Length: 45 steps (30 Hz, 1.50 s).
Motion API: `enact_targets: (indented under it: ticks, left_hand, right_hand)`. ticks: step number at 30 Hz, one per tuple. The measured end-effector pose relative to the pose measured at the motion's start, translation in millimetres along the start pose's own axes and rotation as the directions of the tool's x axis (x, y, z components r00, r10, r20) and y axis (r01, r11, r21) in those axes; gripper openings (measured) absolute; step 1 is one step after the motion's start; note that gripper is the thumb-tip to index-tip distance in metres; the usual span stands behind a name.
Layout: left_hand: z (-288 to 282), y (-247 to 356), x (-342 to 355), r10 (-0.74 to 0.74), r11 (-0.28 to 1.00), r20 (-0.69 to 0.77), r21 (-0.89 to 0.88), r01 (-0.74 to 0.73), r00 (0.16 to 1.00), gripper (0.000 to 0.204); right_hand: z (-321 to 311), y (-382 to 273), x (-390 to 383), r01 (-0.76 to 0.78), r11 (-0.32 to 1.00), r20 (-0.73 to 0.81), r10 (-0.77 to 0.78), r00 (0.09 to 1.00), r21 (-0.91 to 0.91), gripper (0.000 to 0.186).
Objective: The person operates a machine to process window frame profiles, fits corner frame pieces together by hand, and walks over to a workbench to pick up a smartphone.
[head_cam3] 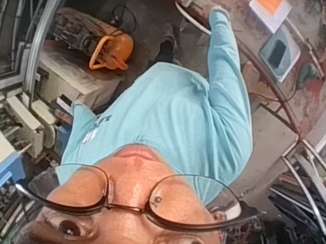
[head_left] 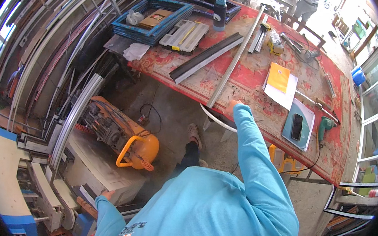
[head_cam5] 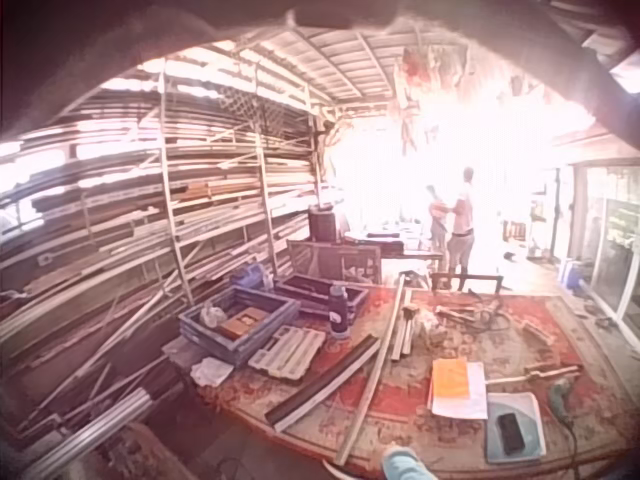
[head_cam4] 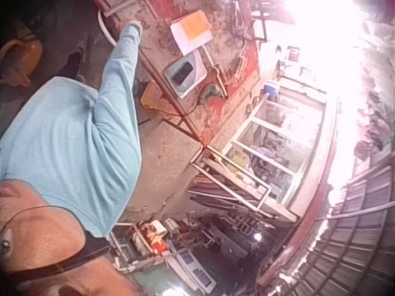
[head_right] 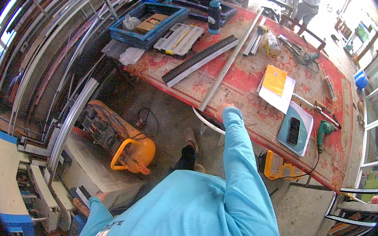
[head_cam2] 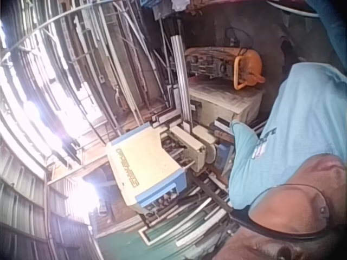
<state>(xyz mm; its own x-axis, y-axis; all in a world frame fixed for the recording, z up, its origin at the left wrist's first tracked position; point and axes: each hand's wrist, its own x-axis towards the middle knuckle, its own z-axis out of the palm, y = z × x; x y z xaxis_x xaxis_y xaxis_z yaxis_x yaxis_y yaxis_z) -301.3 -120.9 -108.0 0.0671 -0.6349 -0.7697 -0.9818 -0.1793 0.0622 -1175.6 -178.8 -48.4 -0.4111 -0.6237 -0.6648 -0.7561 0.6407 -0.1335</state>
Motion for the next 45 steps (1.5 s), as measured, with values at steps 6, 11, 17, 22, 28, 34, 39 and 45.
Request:
enact_targets:
  ticks: [6,11,17,22,28,34,39,45]
  left_hand:
    - [-1.6,20.2,3.6,-0.148,0.982,0.004,-0.117,0.147,0.989,0.075]
    - [-8.3,34.9,-10.8,-0.115,0.987,-0.004,-0.115,0.114,0.993,0.069]
    - [-10.8,36.5,-20.0,-0.001,0.994,-0.038,-0.107,-0.003,0.999,0.066]
    - [-5.5,40.1,-17.0,-0.100,0.990,-0.090,-0.112,0.089,0.991,0.067]
    - [-20.0,63.0,-30.9,-0.165,0.985,-0.029,-0.060,0.163,0.986,0.063]
    - [-12.3,48.1,-29.7,-0.199,0.978,-0.092,-0.078,0.192,0.976,0.073]
    - [-19.0,71.2,-41.4,-0.161,0.982,-0.067,-0.113,0.153,0.985,0.074]
    - [-14.7,48.1,-21.3,-0.179,0.983,-0.048,-0.052,0.176,0.983,0.068]
  right_hand:
    - [3.3,5.6,5.8,-0.034,0.999,-0.019,0.034,0.999,0.011,0.063]
    - [7.4,9.4,13.5,0.003,0.999,-0.049,-0.005,0.999,-0.032,0.064]
    - [3.3,8.2,4.9,-0.020,0.999,-0.033,0.021,0.999,0.028,0.052]
    - [-1.8,0.1,-6.0,0.025,0.999,-0.044,-0.026,0.999,-0.027,0.052]
    - [0.4,7.5,4.9,0.020,0.998,-0.023,-0.021,1.000,-0.059,0.067]
    - [-5.0,2.4,-5.0,0.038,0.998,-0.013,-0.039,0.999,-0.045,0.065]
    - [-7.9,-1.3,-19.8,-0.007,0.999,-0.037,0.006,0.999,-0.047,0.062]
    - [-1.9,6.5,-4.2,-0.006,0.999,-0.032,0.005,0.999,-0.041,0.058]
